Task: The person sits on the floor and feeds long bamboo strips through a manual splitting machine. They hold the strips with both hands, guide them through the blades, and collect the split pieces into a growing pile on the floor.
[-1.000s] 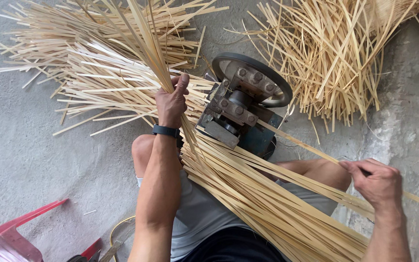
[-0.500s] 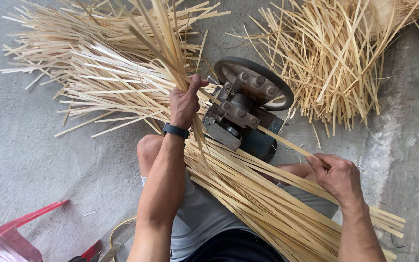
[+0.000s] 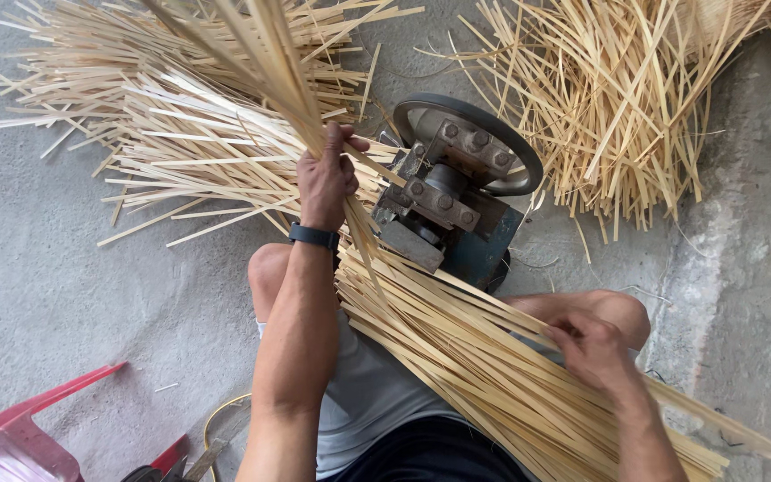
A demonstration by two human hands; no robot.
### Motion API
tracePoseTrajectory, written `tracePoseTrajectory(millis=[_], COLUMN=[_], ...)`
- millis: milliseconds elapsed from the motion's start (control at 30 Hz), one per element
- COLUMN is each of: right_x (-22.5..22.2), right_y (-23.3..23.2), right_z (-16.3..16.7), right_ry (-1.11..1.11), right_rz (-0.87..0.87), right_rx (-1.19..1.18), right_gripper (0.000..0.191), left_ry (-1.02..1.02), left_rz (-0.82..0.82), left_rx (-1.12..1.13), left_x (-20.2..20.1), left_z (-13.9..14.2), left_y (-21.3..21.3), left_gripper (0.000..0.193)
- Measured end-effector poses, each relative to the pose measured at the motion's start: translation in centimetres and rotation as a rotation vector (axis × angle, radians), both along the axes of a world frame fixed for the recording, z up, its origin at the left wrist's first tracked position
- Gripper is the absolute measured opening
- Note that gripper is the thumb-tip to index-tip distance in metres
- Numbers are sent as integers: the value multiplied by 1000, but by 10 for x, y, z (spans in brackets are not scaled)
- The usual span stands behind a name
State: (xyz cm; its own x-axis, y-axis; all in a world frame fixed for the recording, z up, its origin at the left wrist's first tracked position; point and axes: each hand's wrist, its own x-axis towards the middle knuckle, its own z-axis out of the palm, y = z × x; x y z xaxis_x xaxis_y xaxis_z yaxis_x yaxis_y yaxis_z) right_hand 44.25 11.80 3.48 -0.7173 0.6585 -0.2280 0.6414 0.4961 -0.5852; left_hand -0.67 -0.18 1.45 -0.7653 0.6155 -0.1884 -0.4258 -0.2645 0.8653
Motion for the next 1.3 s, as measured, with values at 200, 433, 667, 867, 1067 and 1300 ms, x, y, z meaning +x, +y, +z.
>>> tracePoseTrajectory(millis=[200,433,667,867,1067,1300], right_x=[27,51,93,31,-15,-15], right_y=[10,15,54,35,8,11], right_z=[17,14,45,31,24,1], right_ry=[-222,-63,22,-85,72,-181], right_rz=[-279,-294,-322,-239,-93,-308], right_rx=[-80,-29,361,379,416,-23], right_gripper=[35,12,16,22,28,41], left_ry=[47,55,-112,10,35,-4], left_rz=[152,217,202,97,78,79], left_rx=[29,-3,-71,-105,-203,-189], left_x=[-13,-11,-10,0,2,0], left_z=[-7,-8,3,7,8,4], left_y=[-10,-14,-13,-8,-4,-4], left_gripper=[40,48,54,49,48,53])
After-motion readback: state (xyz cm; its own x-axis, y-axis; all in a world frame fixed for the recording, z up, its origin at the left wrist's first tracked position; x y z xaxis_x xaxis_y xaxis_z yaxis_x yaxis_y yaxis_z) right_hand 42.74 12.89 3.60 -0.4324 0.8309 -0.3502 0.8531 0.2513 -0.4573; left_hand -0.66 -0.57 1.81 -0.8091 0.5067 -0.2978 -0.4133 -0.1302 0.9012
